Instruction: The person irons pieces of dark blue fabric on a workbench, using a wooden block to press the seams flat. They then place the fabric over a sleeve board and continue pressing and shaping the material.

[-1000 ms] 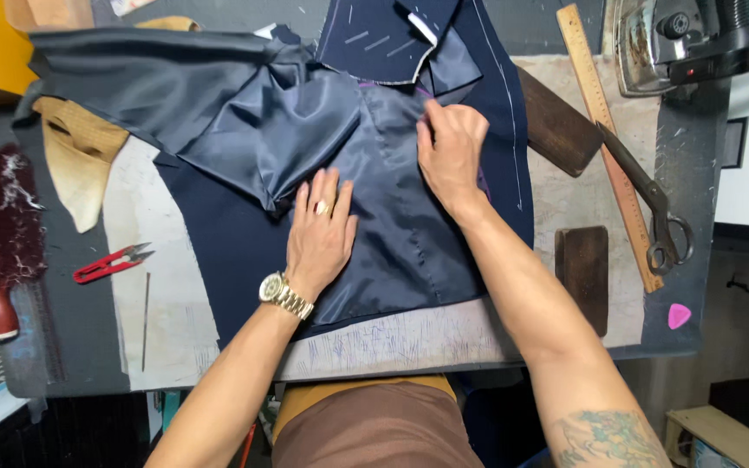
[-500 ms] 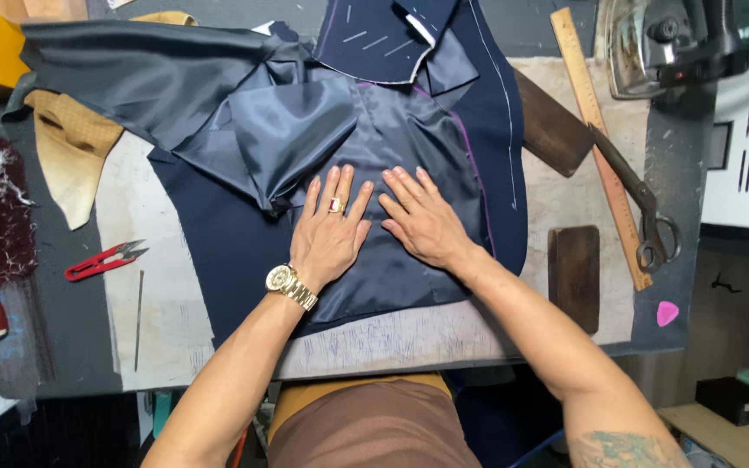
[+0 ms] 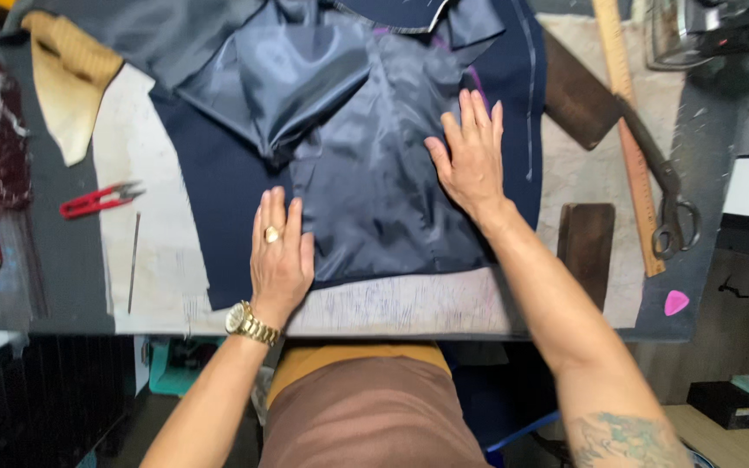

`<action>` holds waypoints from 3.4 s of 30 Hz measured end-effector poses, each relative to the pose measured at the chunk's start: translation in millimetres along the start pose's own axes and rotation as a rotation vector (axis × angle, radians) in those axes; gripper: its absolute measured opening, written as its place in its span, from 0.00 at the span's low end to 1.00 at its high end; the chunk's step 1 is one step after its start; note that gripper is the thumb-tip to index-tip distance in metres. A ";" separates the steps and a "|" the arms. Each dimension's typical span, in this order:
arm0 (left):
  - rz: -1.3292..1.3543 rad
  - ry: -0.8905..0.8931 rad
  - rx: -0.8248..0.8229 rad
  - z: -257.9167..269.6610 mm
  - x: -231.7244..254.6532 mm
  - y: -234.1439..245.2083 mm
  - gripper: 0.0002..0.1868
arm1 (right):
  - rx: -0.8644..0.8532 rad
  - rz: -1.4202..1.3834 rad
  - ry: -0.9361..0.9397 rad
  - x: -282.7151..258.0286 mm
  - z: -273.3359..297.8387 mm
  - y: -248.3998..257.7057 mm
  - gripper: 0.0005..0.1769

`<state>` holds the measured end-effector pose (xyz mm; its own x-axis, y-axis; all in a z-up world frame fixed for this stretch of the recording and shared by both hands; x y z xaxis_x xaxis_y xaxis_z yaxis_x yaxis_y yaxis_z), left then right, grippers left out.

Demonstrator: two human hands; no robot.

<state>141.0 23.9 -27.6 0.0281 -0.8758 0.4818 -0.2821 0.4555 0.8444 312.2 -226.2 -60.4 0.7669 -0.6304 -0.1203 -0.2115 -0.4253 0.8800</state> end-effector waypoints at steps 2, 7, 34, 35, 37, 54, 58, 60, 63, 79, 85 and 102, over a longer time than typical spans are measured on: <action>-0.132 -0.055 -0.139 6.7 6.7 -1.9 0.26 | -0.090 -0.053 -0.012 -1.8 -7.7 7.9 0.20; -0.172 -0.083 -0.137 33.5 -1.1 -1.8 0.27 | -0.002 -0.012 0.041 -24.5 26.5 26.5 0.20; -0.059 0.163 0.172 94.4 -38.1 51.5 0.14 | 0.045 -0.016 -0.704 17.0 146.6 118.8 0.32; -0.061 0.183 0.158 91.7 -39.2 50.5 0.15 | -0.014 -0.113 -0.830 30.3 159.1 103.1 0.37; -0.058 0.200 0.148 87.8 -42.7 46.9 0.15 | -0.069 -0.207 -0.953 49.5 179.8 82.8 0.43; -0.075 0.366 0.157 83.3 -88.4 53.0 0.17 | 0.040 -0.244 -1.048 113.7 222.0 54.3 0.31; 0.000 0.344 0.078 29.2 -79.1 42.6 0.15 | 0.091 -0.236 -0.967 147.8 178.0 42.2 0.30; -0.099 0.055 0.157 -2.6 -52.3 33.7 0.19 | 0.116 -0.259 -0.935 160.9 155.2 33.3 0.31; -0.293 -0.080 0.111 -50.3 -66.9 1.2 0.19 | 0.160 -0.286 -0.953 182.4 153.5 14.4 0.28; 0.685 0.182 -0.514 -179.8 -21.0 -20.4 0.19 | 0.205 -0.230 -0.988 156.7 147.3 40.3 0.23; 0.318 0.288 0.226 -115.3 -67.3 36.8 0.10 | 0.244 -0.351 -0.985 158.8 173.3 34.6 0.28; -0.377 0.062 0.383 -89.3 -72.6 57.3 0.08 | 0.335 -0.268 -0.248 -54.6 -21.5 44.6 0.09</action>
<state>208.4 127.8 6.7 0.2486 -0.9508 0.1848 -0.5705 0.0104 0.8212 273.9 -196.8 -4.6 0.6620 -0.5883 -0.4643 -0.2410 -0.7538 0.6114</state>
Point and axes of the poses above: each hand's wrist, its own z-axis away from the middle knuckle, its own y-axis out of the back of the hand, x = y × z, the point moved 10 cm from there along -z, towards the middle knuckle, and after that the axes turned 15 degrees about y, right-handed, at the moved point
